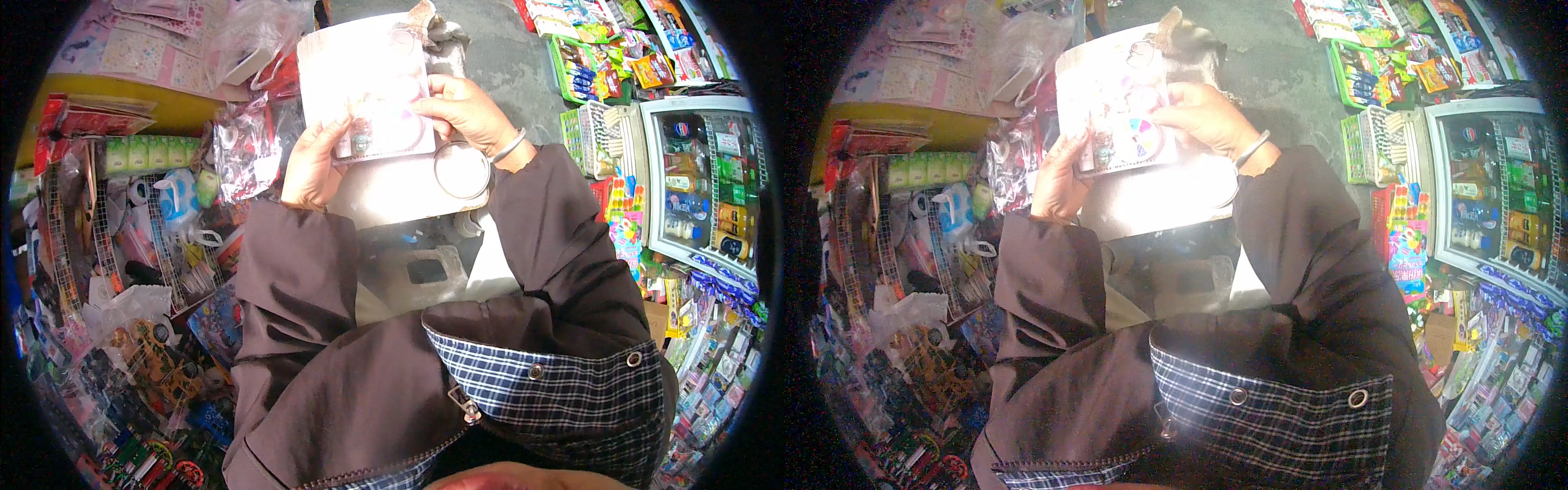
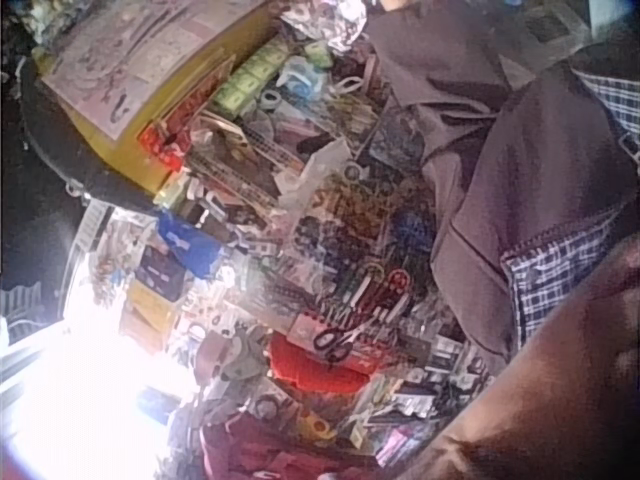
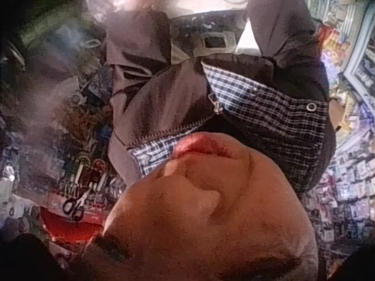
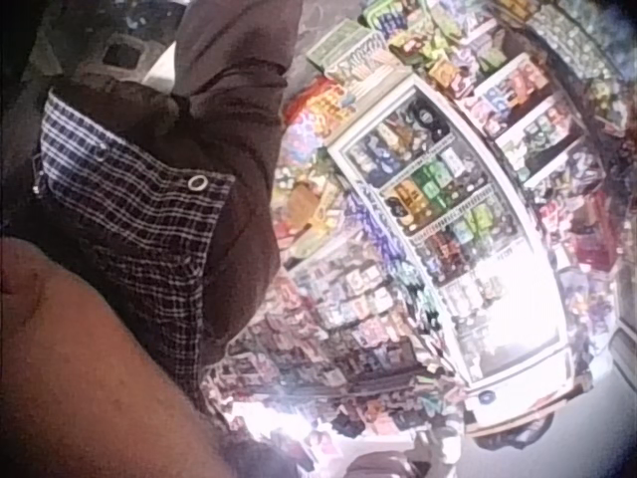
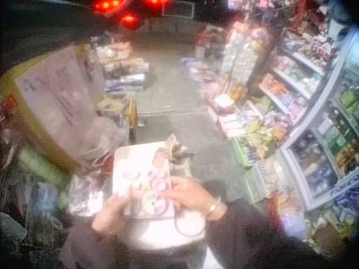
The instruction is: The person assembles small keychains by inserting tiny components into plastic holders, then places them into clear plastic bags. They seal the bags and arrange them on a white surface.
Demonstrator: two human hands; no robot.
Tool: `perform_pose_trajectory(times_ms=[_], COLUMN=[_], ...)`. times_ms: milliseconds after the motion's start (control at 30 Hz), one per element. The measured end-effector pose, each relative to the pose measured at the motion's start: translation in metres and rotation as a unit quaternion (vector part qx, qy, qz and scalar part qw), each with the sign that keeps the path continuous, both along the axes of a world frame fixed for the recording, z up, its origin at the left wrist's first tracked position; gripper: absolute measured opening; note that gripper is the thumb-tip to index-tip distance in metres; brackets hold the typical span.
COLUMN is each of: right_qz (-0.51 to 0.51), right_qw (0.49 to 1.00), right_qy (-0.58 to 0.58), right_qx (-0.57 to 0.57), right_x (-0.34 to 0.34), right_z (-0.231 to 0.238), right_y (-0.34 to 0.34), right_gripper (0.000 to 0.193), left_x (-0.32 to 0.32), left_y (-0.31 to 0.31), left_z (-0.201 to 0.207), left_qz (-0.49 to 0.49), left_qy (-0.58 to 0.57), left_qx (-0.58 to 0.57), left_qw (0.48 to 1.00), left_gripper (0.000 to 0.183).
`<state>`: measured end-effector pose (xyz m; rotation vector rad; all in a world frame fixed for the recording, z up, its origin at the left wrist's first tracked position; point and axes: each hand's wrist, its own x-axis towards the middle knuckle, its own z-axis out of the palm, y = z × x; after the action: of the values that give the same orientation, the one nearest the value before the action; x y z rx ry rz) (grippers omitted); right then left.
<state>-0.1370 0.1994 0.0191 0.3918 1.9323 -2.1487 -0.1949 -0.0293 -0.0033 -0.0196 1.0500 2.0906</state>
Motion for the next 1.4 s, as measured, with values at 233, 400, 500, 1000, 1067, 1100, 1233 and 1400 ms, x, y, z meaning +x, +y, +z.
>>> perform_pose_trajectory(times_ms=[233,400,500,1000,1067,1100,1233,1400], right_qz=[0.0,-0.015,-0.011,0.024,0.027,0.028,0.029,0.048], right_qw=[0.999,1.0,1.0,0.998,0.998,0.998,0.998,0.997], right_qy=[-0.034,-0.007,-0.001,0.015,0.018,0.012,0.005,0.007], right_qx=[0.015,0.023,0.028,0.059,0.061,0.049,0.049,0.058], right_x=[0.001,0.001,0.0,0.003,0.004,0.004,0.004,0.005], right_z=[-0.002,-0.003,-0.001,0.007,0.008,0.008,0.009,0.008], right_y=[0.002,0.001,0.001,-0.004,-0.004,-0.003,-0.003,-0.004], right_gripper=[0.02,0.02,0.021,0.024,0.027,0.027,0.029,0.028], left_x=[0.002,-0.001,-0.005,-0.002,-0.002,-0.001,-0.001,-0.004], left_y=[0.001,0.0,-0.001,0.004,0.003,0.004,0.002,0.002], left_z=[0.003,-0.002,-0.003,0.003,0.005,0.006,0.009,0.008], left_qz=[0.009,0.008,-0.026,0.014,0.024,0.028,0.043,0.036], left_qy=[-0.008,-0.017,-0.02,0.007,-0.007,-0.001,-0.012,0.002], left_qx=[0.018,0.024,0.034,-0.059,-0.067,-0.062,-0.064,-0.063], left_qw=[1.0,1.0,0.999,0.998,0.997,0.998,0.997,0.997], left_gripper=[0.038,0.034,0.033,0.041,0.04,0.04,0.039,0.038])
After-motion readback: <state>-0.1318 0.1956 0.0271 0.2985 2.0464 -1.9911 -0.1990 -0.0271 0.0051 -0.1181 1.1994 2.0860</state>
